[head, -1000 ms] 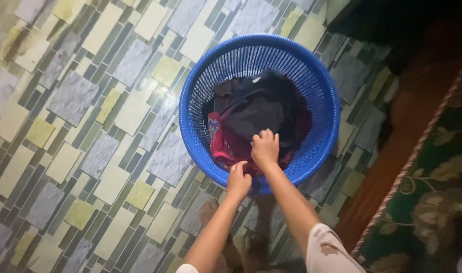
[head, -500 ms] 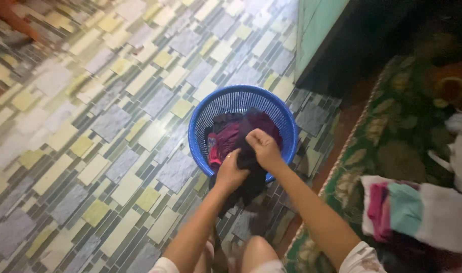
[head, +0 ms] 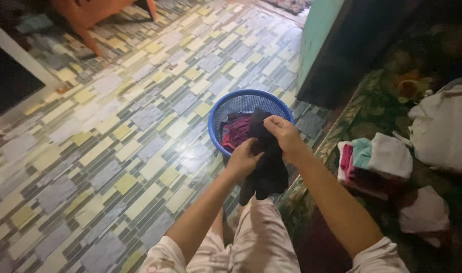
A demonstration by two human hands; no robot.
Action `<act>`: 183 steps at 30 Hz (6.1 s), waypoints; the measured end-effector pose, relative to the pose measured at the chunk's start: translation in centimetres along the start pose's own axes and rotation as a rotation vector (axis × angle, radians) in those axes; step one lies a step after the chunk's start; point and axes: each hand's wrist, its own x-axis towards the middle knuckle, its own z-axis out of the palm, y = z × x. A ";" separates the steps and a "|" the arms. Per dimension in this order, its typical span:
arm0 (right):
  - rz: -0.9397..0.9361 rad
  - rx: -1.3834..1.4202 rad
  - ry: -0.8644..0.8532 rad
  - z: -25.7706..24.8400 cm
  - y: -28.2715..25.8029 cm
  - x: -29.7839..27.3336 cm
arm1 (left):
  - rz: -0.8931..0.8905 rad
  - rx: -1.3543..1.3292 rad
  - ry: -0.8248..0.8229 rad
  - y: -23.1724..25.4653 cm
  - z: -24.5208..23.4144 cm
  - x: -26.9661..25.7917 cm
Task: Folding various items of clothing from a laundry basket while sitting on the floor.
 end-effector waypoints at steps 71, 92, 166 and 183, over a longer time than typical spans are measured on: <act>0.294 -1.289 -0.413 -9.0 19.5 -26.1 | 0.146 0.954 -0.989 -4.5 -5.2 -28.0; -0.347 -0.821 0.167 -8.8 16.0 -15.1 | -0.119 0.284 -0.365 -2.0 -16.1 -15.1; 0.476 -1.043 0.695 -18.7 28.5 -29.6 | -0.785 0.909 -0.314 -15.2 -15.1 -31.2; -0.200 0.311 0.252 -14.7 1.4 -19.8 | -0.450 -0.975 0.887 -5.4 -25.6 -9.9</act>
